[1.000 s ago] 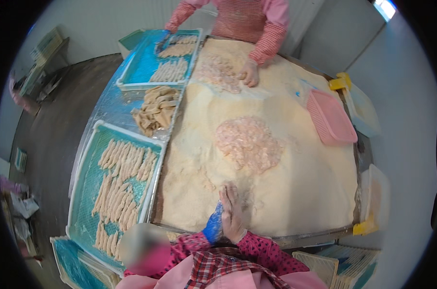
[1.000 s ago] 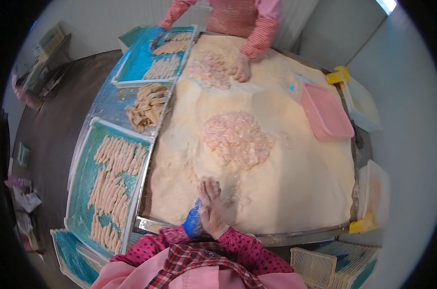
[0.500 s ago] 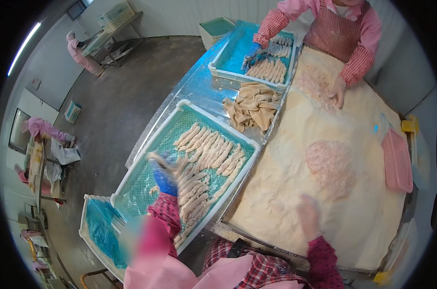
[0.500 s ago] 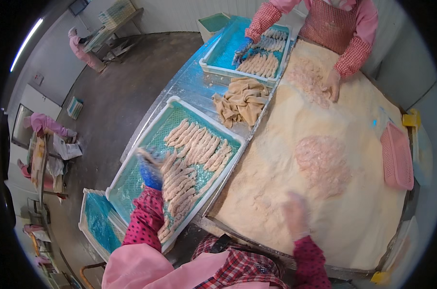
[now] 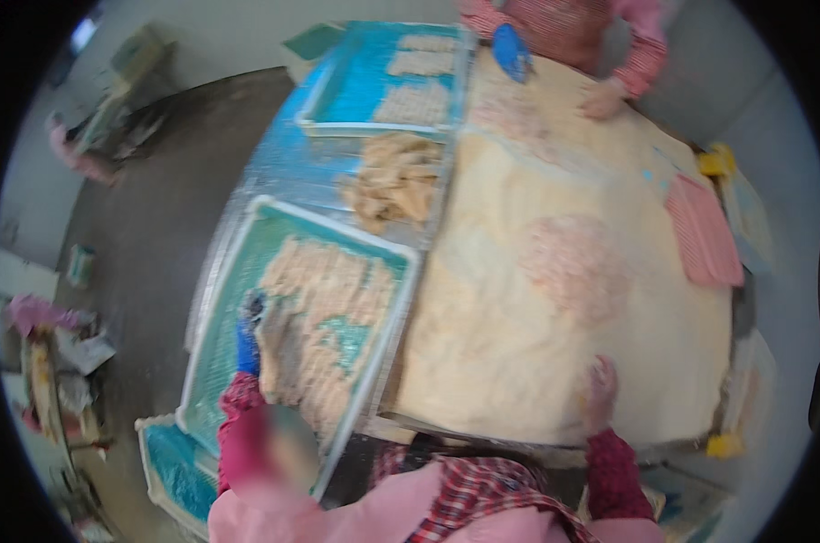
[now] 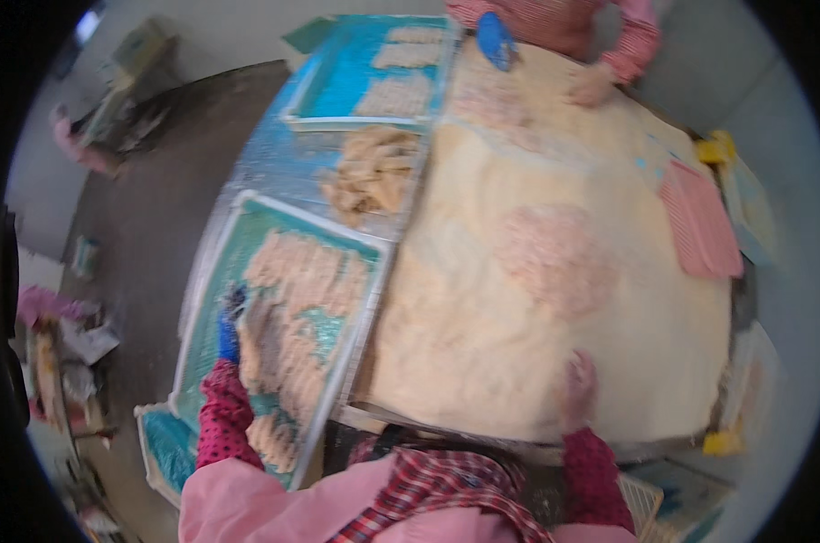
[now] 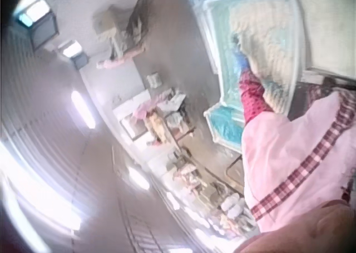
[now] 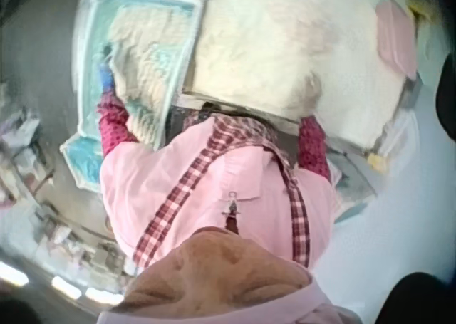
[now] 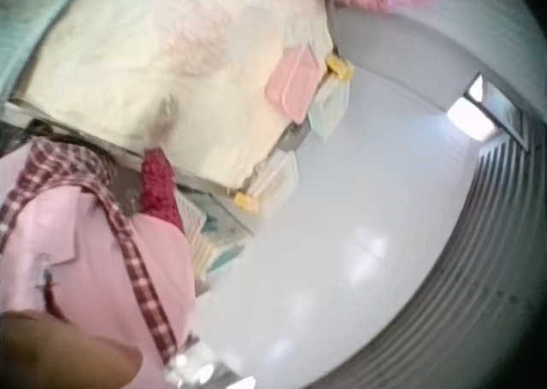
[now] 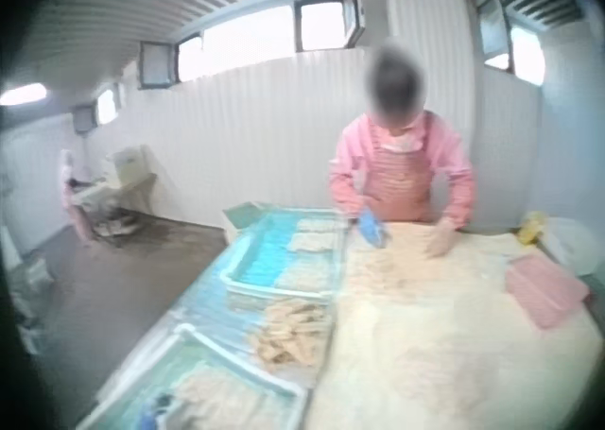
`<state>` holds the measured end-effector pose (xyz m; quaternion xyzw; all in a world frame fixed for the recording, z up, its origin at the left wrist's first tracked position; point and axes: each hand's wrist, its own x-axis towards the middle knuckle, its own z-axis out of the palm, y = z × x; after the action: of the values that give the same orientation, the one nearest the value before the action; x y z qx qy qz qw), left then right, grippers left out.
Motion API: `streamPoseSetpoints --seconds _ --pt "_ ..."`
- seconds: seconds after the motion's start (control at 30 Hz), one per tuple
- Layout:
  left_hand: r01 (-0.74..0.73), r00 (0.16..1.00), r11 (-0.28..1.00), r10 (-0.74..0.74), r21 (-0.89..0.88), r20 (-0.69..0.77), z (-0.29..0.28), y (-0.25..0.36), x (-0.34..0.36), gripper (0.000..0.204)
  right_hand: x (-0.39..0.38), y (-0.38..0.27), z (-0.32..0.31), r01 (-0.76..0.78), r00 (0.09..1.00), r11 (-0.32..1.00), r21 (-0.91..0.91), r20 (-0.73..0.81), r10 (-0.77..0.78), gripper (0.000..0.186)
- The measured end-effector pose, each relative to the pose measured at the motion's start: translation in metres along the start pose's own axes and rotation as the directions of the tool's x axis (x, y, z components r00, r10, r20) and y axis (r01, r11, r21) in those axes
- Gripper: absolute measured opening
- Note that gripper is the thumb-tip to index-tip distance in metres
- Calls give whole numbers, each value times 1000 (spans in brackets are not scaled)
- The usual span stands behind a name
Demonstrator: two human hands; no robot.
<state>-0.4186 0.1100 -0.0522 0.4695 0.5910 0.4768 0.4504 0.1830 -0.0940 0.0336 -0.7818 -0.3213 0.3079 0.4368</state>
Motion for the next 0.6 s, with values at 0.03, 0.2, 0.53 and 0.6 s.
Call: streamPoseSetpoints --seconds 0.03,0.2,0.53,0.6 --pt "-41 999 999 40 35 18 28 8 -8 45 12 39 -4 240 970 970 -21 -19 -241 31" --pt "-31 971 997 48 -75 236 136 84 -55 41 9 3 -12 383 853 922 -51 403 -332 31" --pt "-854 346 498 333 147 877 394 79 -199 37 18 4 -1 539 840 575 -615 341 -423 42" --pt "-862 392 440 259 253 883 397 70 -192 28 26 14 -13 493 865 652 -576 405 -296 38"
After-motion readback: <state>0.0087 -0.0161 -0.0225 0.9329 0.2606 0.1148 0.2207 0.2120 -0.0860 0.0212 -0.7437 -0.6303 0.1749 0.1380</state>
